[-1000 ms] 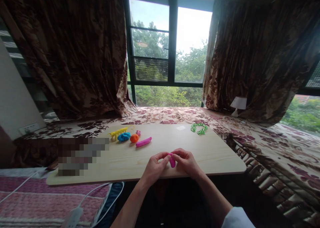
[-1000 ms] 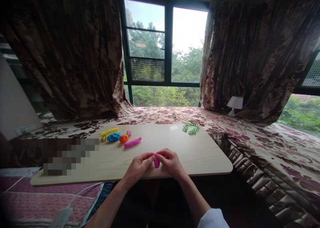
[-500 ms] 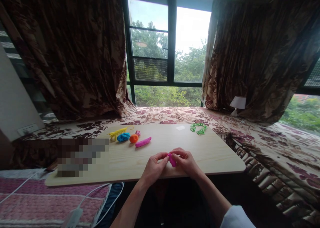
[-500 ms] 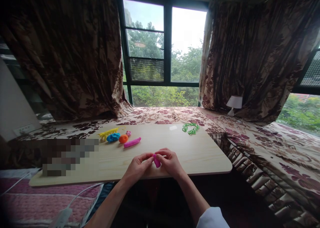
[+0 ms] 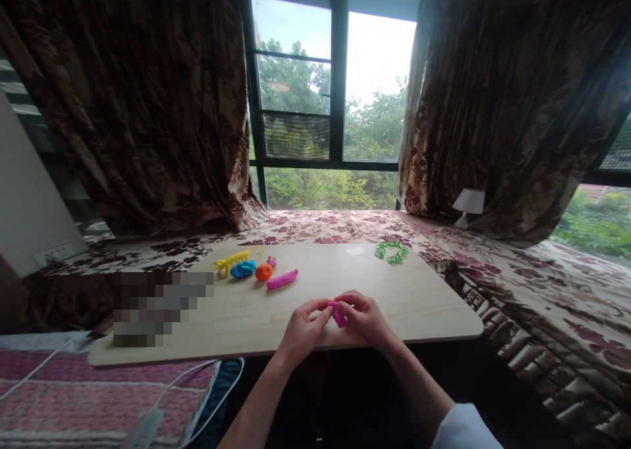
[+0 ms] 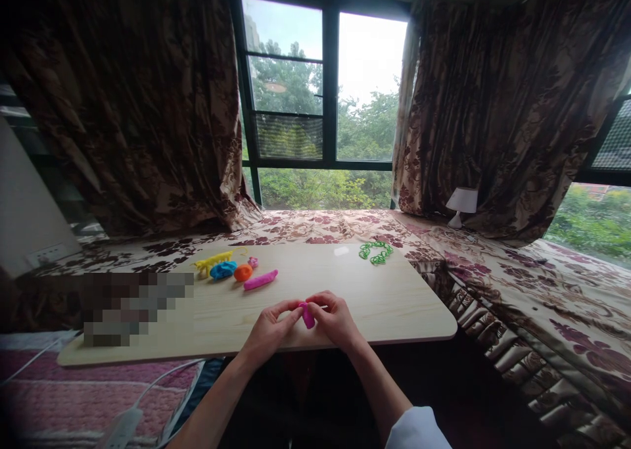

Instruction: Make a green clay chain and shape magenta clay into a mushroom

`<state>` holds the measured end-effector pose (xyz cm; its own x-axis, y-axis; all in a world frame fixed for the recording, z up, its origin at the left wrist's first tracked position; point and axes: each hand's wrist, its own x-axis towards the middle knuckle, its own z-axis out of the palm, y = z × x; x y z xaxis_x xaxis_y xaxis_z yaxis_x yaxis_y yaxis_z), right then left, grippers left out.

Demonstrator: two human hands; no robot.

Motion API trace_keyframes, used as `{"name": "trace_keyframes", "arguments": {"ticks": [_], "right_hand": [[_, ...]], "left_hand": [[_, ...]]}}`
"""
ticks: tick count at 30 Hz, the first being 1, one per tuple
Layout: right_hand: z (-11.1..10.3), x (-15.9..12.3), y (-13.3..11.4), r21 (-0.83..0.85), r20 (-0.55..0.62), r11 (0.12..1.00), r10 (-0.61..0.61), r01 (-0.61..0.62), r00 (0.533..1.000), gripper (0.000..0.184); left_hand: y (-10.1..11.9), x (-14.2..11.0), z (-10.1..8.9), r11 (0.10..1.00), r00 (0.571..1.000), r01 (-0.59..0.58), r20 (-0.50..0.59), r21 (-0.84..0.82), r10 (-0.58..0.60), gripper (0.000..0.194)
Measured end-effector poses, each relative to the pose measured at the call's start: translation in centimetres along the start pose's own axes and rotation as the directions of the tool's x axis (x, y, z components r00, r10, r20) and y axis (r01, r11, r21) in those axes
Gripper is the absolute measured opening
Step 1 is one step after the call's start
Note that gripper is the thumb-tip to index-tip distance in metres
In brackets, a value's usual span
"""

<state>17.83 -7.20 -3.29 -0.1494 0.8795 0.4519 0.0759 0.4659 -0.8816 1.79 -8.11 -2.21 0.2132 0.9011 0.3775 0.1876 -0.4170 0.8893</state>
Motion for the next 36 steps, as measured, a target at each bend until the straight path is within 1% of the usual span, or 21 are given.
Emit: {"name": "trace_keyframes", "arguments": {"ticks": [4,7,9,11,13,15,16,18,23,26,30,33,36], "right_hand": [[0.26,-0.11,0.24,-0.011,-0.009,1.0,-0.026,0.025,1.0,0.015],[0.26,-0.19,0.28,-0.027,-0.023,0.999,-0.042,0.041,0.999,0.014],[0.12,-0.18,0.16,-0.028,-0.016,0.999,-0.036,0.036,0.999,0.016],[-0.06,-0.12,-0.07,-0.005,0.0,1.0,-0.004,0.004,1.0,0.019],[-0.21,-0.06,-0.33,0.007,0.017,1.0,0.018,-0.018,1.0,0.023],[-0.24,-0.03,-0.54,-0.01,0.037,1.0,0.009,-0.009,0.999,0.024],[-0.22,-0.04,-0.6,-0.023,0.047,1.0,-0.001,0.002,0.999,0.023],[-0.1,-0.06,-0.59,-0.025,0.057,1.0,-0.009,0.01,0.998,0.023],[0.19,-0.16,-0.11,0.015,0.024,1.0,-0.005,0.005,1.0,0.022],[0.17,-0.22,0.04,-0.019,-0.003,1.0,-0.022,0.022,1.0,0.018],[0.1,-0.25,-0.22,-0.06,-0.025,0.997,-0.041,0.04,0.999,0.016],[0.06,-0.13,-0.43,-0.035,-0.013,0.999,-0.016,0.015,1.0,0.019],[0.04,0.02,-0.39,-0.021,0.01,1.0,-0.011,0.011,1.0,0.023]], "left_hand": [[0.18,0.0,0.03,0.999,0.999,-0.012,0.039,-0.031,0.013,0.027],[0.29,-0.05,0.13,0.996,0.995,0.028,0.094,-0.08,-0.021,0.027],[0.32,-0.09,0.15,0.994,0.994,0.056,0.102,-0.095,-0.046,0.027],[0.33,-0.11,0.11,0.995,0.997,0.055,0.062,-0.087,-0.05,0.027],[0.33,-0.11,0.04,0.997,0.999,0.045,-0.017,-0.064,-0.046,0.026],[0.31,-0.09,-0.06,0.998,0.996,0.038,-0.078,-0.05,-0.042,0.025],[0.3,-0.08,-0.1,0.998,0.995,0.038,-0.092,-0.051,-0.042,0.025],[0.26,-0.07,-0.18,0.997,0.995,0.043,-0.09,-0.065,-0.049,0.026],[0.19,-0.15,-0.25,0.998,0.999,0.033,-0.019,-0.059,-0.034,0.026],[0.22,-0.24,-0.07,0.999,1.0,0.021,-0.005,-0.035,-0.021,0.025],[0.29,-0.23,0.21,0.998,0.999,0.044,-0.021,-0.034,-0.044,0.024],[0.17,-0.11,0.21,0.998,0.998,0.044,-0.042,-0.054,-0.047,0.024],[-0.16,0.02,0.06,0.999,0.997,0.016,-0.075,-0.045,-0.02,0.023]]}}
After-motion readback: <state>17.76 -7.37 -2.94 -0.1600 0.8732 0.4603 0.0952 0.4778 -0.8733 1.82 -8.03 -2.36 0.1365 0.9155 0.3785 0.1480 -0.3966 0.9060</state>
